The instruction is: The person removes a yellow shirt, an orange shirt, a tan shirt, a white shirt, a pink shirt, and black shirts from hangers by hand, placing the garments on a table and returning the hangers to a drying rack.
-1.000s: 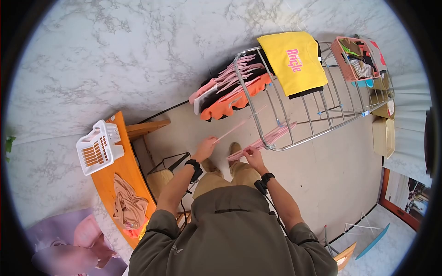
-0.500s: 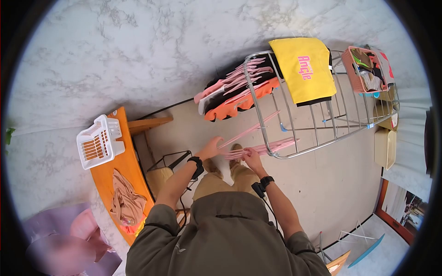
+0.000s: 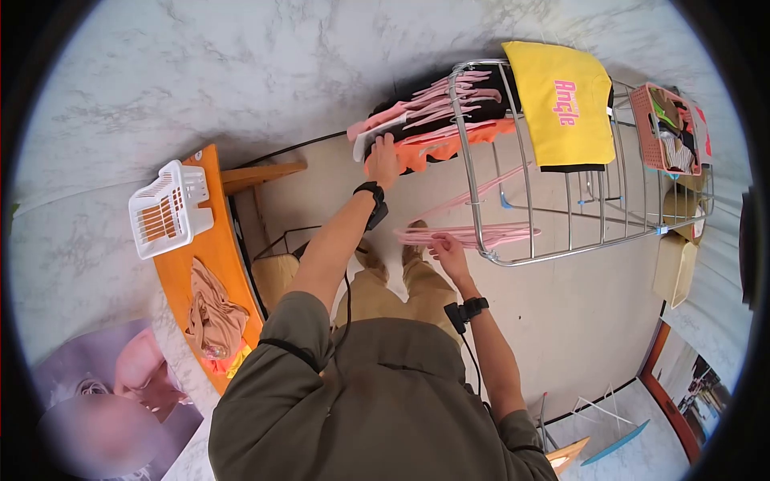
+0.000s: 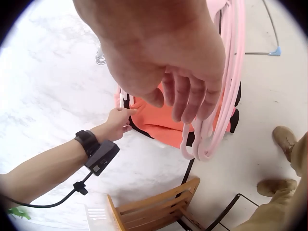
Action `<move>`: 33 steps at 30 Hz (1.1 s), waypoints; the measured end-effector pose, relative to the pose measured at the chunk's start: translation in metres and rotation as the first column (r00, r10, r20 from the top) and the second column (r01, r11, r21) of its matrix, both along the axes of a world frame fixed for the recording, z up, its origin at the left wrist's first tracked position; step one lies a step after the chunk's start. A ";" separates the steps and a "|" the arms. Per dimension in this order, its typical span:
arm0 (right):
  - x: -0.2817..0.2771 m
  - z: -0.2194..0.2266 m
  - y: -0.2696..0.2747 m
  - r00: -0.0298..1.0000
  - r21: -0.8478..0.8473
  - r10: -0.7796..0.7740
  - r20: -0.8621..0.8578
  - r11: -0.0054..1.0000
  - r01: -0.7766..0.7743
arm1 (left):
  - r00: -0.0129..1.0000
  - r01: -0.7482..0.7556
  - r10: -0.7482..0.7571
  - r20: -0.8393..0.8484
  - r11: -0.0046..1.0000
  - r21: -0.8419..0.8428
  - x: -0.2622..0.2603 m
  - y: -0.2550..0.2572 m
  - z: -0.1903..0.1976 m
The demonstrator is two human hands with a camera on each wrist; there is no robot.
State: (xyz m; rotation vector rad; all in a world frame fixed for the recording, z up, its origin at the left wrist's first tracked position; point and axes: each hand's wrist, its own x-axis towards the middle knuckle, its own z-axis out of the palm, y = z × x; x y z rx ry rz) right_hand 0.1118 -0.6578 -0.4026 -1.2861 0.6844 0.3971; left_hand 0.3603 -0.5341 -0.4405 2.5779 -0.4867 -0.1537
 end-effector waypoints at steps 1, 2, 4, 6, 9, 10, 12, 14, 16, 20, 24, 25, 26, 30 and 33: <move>0.001 0.002 0.001 1.000 -0.010 -0.004 0.021 1.000 0.004 | 0.999 -0.032 0.032 0.004 0.999 -0.007 0.000 0.000 -0.002; 0.001 0.005 0.004 0.999 -0.020 -0.009 0.040 1.000 0.009 | 1.000 -0.031 0.031 -0.003 1.000 -0.002 -0.001 0.001 -0.003; 0.004 0.004 0.012 0.997 0.002 0.052 0.059 0.999 -0.052 | 1.000 0.012 -0.012 0.000 0.999 0.036 -0.002 0.004 -0.012; 0.011 0.008 0.026 0.989 0.017 0.116 0.087 0.993 -0.118 | 0.998 0.003 0.000 -0.057 0.998 0.060 -0.003 0.002 -0.013; 0.022 0.025 0.059 0.931 0.007 0.339 0.132 0.939 -0.343 | 0.988 -0.036 0.047 -0.146 0.997 0.075 -0.010 -0.001 -0.021; 0.026 0.027 0.069 0.889 0.026 0.427 0.166 0.899 -0.437 | 0.982 -0.066 0.076 -0.175 0.996 0.064 -0.011 -0.004 -0.023; 0.034 0.035 0.086 0.834 0.043 0.513 0.202 0.846 -0.531 | 0.970 -0.079 0.095 -0.223 0.994 0.082 -0.016 -0.009 -0.023; 0.046 0.053 0.096 0.876 0.277 0.477 0.076 0.833 -0.478 | 0.956 -0.097 0.121 -0.266 0.990 0.102 -0.020 -0.008 -0.023; 0.050 0.061 0.097 0.917 0.358 0.396 0.054 0.849 -0.388 | 0.986 -0.046 0.051 -0.161 0.998 0.037 -0.024 -0.005 -0.026; 0.054 0.062 0.091 0.965 0.424 0.262 -0.016 0.876 -0.231 | 0.983 -0.059 0.058 -0.172 0.998 -0.002 -0.030 -0.007 -0.019; 0.056 0.070 0.090 0.938 0.393 0.339 -0.069 0.873 -0.287 | 0.964 -0.108 0.122 -0.237 0.992 0.069 -0.035 -0.009 -0.010; 0.055 0.083 0.092 0.945 0.336 0.317 -0.088 0.902 -0.271 | 0.965 -0.165 0.170 -0.200 0.985 0.042 -0.037 -0.010 -0.010; 0.056 0.092 0.094 0.951 0.274 0.291 -0.103 0.928 -0.254 | 0.967 -0.164 0.167 -0.195 0.986 0.032 -0.035 -0.012 -0.010; 0.049 0.097 0.106 0.984 0.335 0.147 -0.102 0.936 -0.105 | 0.957 -0.209 0.219 -0.188 0.975 0.074 -0.044 -0.017 -0.008; 0.047 0.096 0.099 0.992 0.524 0.079 -0.100 0.852 -0.015 | 0.970 -0.143 0.154 -0.190 0.987 0.073 -0.046 -0.013 -0.010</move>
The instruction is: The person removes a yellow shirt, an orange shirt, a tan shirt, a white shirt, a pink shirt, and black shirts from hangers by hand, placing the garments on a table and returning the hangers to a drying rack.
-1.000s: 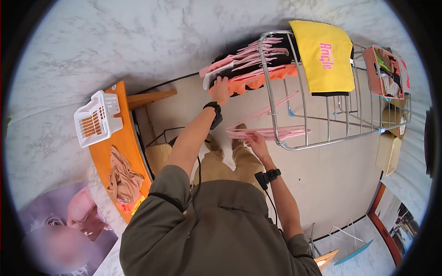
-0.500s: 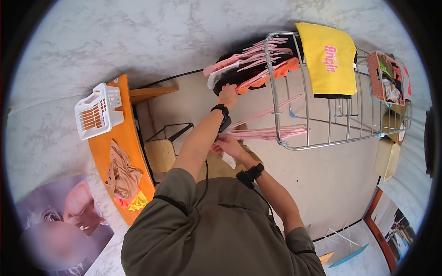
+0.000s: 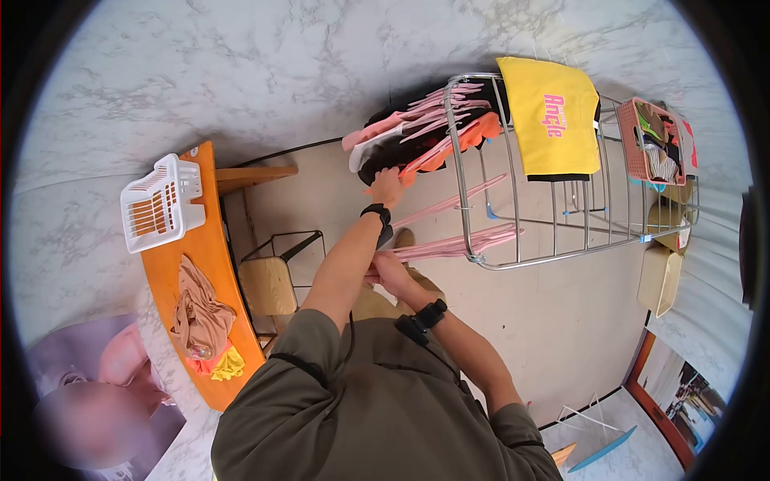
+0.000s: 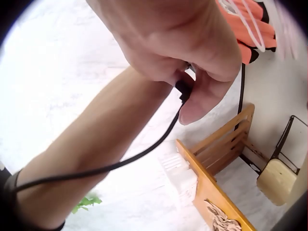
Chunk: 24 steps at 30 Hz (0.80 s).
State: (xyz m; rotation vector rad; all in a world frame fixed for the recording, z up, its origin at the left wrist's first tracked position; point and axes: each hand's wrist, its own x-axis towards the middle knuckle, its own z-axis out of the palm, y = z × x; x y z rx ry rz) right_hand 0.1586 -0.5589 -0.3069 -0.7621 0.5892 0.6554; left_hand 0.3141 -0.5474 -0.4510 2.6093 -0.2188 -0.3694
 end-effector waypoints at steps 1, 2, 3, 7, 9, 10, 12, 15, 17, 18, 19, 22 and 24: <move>0.000 0.000 -0.005 0.995 0.078 0.020 -0.099 0.997 -0.013 | 0.999 0.040 -0.039 -0.015 0.999 0.004 -0.001 0.003 -0.001; 0.000 0.000 -0.008 0.980 0.156 0.047 -0.195 0.988 -0.016 | 0.999 0.042 -0.042 -0.014 0.999 0.004 -0.003 0.005 -0.001; -0.001 -0.001 -0.008 0.980 0.154 0.043 -0.194 0.988 -0.013 | 0.998 0.060 -0.060 0.012 0.998 0.012 -0.006 0.007 -0.002; -0.002 -0.006 -0.005 0.978 0.249 0.007 -0.210 0.968 0.046 | 0.991 0.127 -0.126 0.043 0.992 -0.018 -0.009 0.004 -0.002; -0.004 -0.010 -0.002 0.977 0.250 0.003 -0.211 0.967 0.051 | 0.993 0.107 -0.105 0.045 0.993 -0.044 -0.013 0.004 0.001; -0.006 -0.013 0.000 0.973 0.304 -0.010 -0.229 0.949 0.081 | 0.995 0.089 -0.086 0.042 0.993 -0.072 -0.014 0.003 0.004; -0.009 -0.018 0.000 0.970 0.352 -0.024 -0.244 0.929 0.112 | 0.995 0.099 -0.101 -0.025 0.993 -0.061 -0.014 0.003 0.011; -0.012 -0.021 0.002 0.979 0.391 0.043 -0.197 0.919 0.039 | 0.982 0.066 -0.079 -0.173 0.995 -0.078 -0.012 0.005 0.035; -0.014 -0.018 0.004 0.994 0.284 0.085 -0.067 0.957 -0.063 | 0.968 0.025 -0.050 -0.247 0.994 -0.103 -0.009 0.006 0.060; -0.014 -0.018 0.007 0.995 0.284 0.083 -0.059 0.957 -0.063 | 0.953 -0.002 -0.035 -0.300 0.992 -0.124 -0.008 0.006 0.069; -0.015 -0.018 0.011 0.995 0.257 0.070 -0.067 0.965 -0.050 | 0.935 -0.032 -0.021 -0.353 0.989 -0.143 -0.009 0.006 0.077; -0.012 -0.005 0.011 0.992 0.181 0.086 -0.093 0.981 -0.068 | 0.984 0.027 -0.050 -0.169 0.990 -0.137 -0.013 0.006 0.071; -0.014 -0.004 0.010 0.987 0.133 0.109 -0.121 0.987 -0.093 | 0.988 0.035 -0.056 -0.141 0.988 -0.151 -0.015 0.008 0.070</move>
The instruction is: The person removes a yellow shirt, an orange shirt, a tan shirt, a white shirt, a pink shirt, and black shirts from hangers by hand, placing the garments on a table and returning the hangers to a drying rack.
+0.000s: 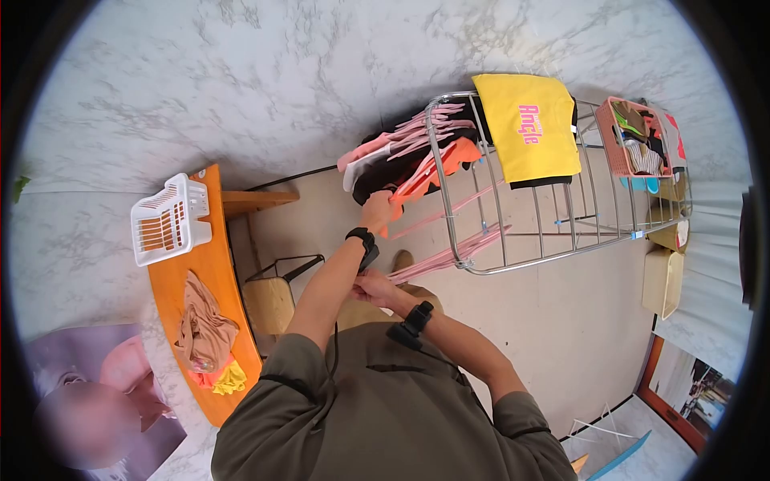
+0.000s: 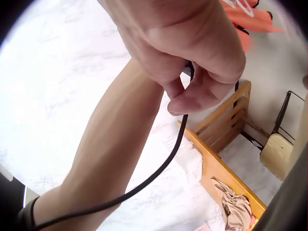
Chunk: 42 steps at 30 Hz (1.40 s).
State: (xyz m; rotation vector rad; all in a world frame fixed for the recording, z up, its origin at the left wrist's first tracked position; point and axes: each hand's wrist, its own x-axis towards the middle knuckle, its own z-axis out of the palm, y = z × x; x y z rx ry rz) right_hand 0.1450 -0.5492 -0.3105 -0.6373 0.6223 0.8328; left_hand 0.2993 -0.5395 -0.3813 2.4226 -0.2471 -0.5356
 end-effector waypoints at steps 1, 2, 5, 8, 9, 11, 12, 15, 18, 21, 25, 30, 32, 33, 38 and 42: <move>0.001 -0.008 -0.003 0.999 0.092 0.038 0.005 0.995 -0.038 | 1.000 0.003 -0.003 0.029 1.000 -0.019 0.001 -0.001 0.001; -0.001 -0.016 -0.003 0.997 0.184 0.076 0.011 0.980 -0.076 | 0.999 0.005 -0.005 0.034 1.000 -0.019 0.001 0.000 0.003; 0.005 -0.010 0.000 0.975 0.118 0.219 0.034 0.968 -0.221 | 0.983 0.082 -0.085 0.161 0.996 0.024 0.005 0.017 -0.001; 0.015 0.011 0.004 0.938 0.073 0.336 0.085 0.937 -0.343 | 0.927 0.143 -0.129 0.352 0.990 -0.016 0.008 0.049 -0.002; 0.018 0.011 0.007 0.934 0.079 0.346 0.088 0.932 -0.353 | 0.932 0.137 -0.132 0.336 0.990 0.009 0.009 0.061 0.003; 0.021 0.003 0.009 0.943 0.080 0.298 0.149 0.947 -0.312 | 0.942 0.111 -0.118 0.313 0.993 0.041 0.001 0.084 0.023; 0.025 -0.005 0.010 0.933 0.089 0.296 0.203 0.944 -0.319 | 0.954 0.106 -0.110 0.279 0.994 0.031 -0.002 0.094 0.044; 0.035 -0.006 0.011 0.963 0.001 0.206 0.175 0.978 -0.210 | 0.955 0.075 -0.085 0.285 0.996 0.046 -0.012 0.132 0.066; 0.048 -0.018 0.014 0.970 0.000 0.156 0.188 0.987 -0.159 | 0.949 0.032 -0.063 0.308 0.994 0.105 -0.029 0.170 0.085; 0.064 -0.012 0.016 0.960 -0.185 0.053 0.275 0.983 -0.001 | 0.960 -0.021 -0.023 0.281 0.988 0.151 -0.047 0.206 0.110; 0.093 -0.005 0.019 0.738 -0.500 0.036 0.674 0.757 0.420 | 0.964 -0.057 0.015 0.267 0.987 0.150 -0.067 0.252 0.118; 0.119 0.007 0.046 0.507 -0.472 0.158 0.847 0.661 0.583 | 0.956 -0.029 -0.001 0.294 0.995 0.097 -0.078 0.290 0.130; 0.124 0.023 0.053 0.491 -0.572 0.326 0.808 0.633 0.522 | 0.953 -0.042 0.027 0.303 0.998 0.043 -0.075 0.302 0.134; 0.124 0.032 0.055 0.479 -0.670 0.472 0.740 0.579 0.465 | 0.953 -0.026 0.007 0.302 0.998 0.058 -0.076 0.309 0.133; 0.126 0.075 0.074 0.423 -0.826 0.744 0.518 0.307 0.472 | 0.944 -0.075 0.081 0.319 0.997 -0.030 -0.083 0.332 0.132; 0.132 0.078 0.091 0.079 -0.552 0.807 0.585 0.326 0.767 | 0.952 -0.015 0.058 0.300 0.989 -0.145 -0.084 0.337 0.142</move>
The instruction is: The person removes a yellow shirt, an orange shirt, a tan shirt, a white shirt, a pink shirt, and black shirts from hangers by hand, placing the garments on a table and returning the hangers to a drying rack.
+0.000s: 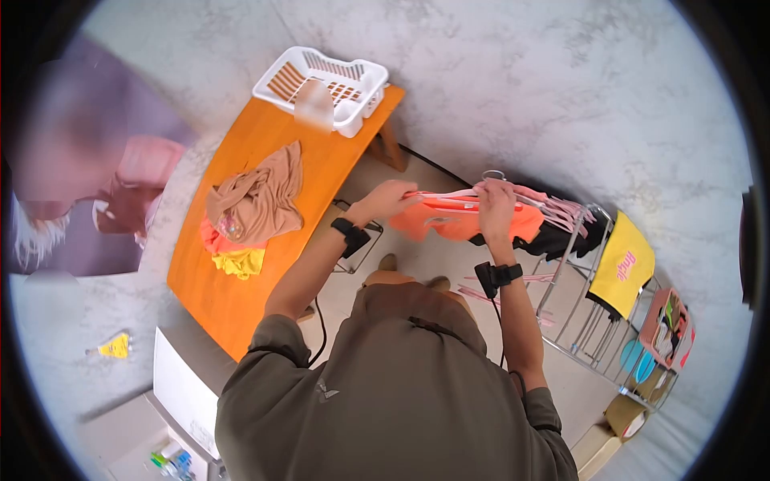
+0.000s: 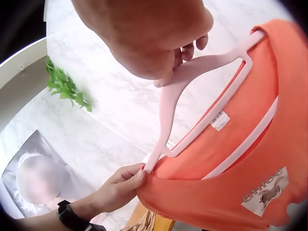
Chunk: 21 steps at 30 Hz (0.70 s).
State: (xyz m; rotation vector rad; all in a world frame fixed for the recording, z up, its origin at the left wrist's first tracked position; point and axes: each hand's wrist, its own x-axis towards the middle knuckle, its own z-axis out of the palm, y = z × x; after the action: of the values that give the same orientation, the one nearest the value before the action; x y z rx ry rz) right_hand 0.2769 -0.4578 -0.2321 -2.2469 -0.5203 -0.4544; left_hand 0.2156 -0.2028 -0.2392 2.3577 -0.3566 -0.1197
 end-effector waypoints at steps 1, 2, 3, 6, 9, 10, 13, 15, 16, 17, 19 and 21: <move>0.002 0.009 0.006 0.999 0.008 -0.018 0.034 1.000 0.018 | 0.999 0.019 -0.018 -0.049 0.999 0.029 0.004 0.001 0.005; 0.001 0.018 0.008 0.997 -0.059 -0.004 0.080 0.998 0.008 | 0.999 0.005 -0.004 -0.048 1.000 0.026 0.004 0.003 0.005; 0.001 0.027 0.011 0.996 -0.062 0.009 0.084 0.998 -0.004 | 1.000 0.003 -0.003 -0.023 1.000 0.007 0.005 0.006 0.005; -0.002 0.034 0.013 0.982 0.049 0.044 -0.182 0.998 -0.036 | 0.999 0.026 -0.023 0.045 0.997 -0.072 0.006 0.016 0.005; 0.003 0.024 0.006 0.946 0.182 0.151 -0.286 0.978 -0.101 | 0.999 0.037 -0.032 0.038 0.985 -0.167 0.003 0.022 0.004; 0.003 0.022 0.006 0.944 0.225 0.187 -0.271 0.966 -0.126 | 1.000 0.018 -0.019 -0.001 0.980 -0.198 0.004 0.022 0.005; -0.002 0.029 0.009 0.955 0.206 0.186 -0.233 0.969 -0.139 | 0.999 0.008 -0.001 0.036 0.982 -0.190 0.008 0.024 0.002; -0.002 0.033 0.011 0.943 0.233 0.198 -0.266 0.963 -0.136 | 1.000 0.003 -0.004 -0.003 0.977 -0.215 0.010 0.027 0.001; 0.000 0.035 0.012 0.933 0.260 0.208 -0.293 0.957 -0.131 | 0.999 0.002 -0.010 -0.034 0.971 -0.239 0.013 0.029 0.002; 0.001 0.035 0.014 0.934 0.260 0.208 -0.292 0.957 -0.132 | 0.999 0.002 -0.010 -0.034 0.971 -0.239 0.014 0.030 0.003; 0.001 0.036 0.018 0.943 0.258 0.237 -0.234 0.950 -0.175 | 0.999 0.008 -0.016 -0.038 0.981 -0.194 0.017 0.032 0.005; -0.001 0.040 0.020 0.950 0.214 0.223 -0.219 0.961 -0.176 | 0.996 -0.015 0.001 -0.093 0.988 -0.153 0.019 0.033 0.005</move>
State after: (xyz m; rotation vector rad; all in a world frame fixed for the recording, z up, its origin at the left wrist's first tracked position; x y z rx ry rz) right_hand 0.2759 -0.4375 -0.1926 -2.0030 -0.5458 -0.1176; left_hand 0.2342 -0.1701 -0.2343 2.1928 -0.3004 -0.1902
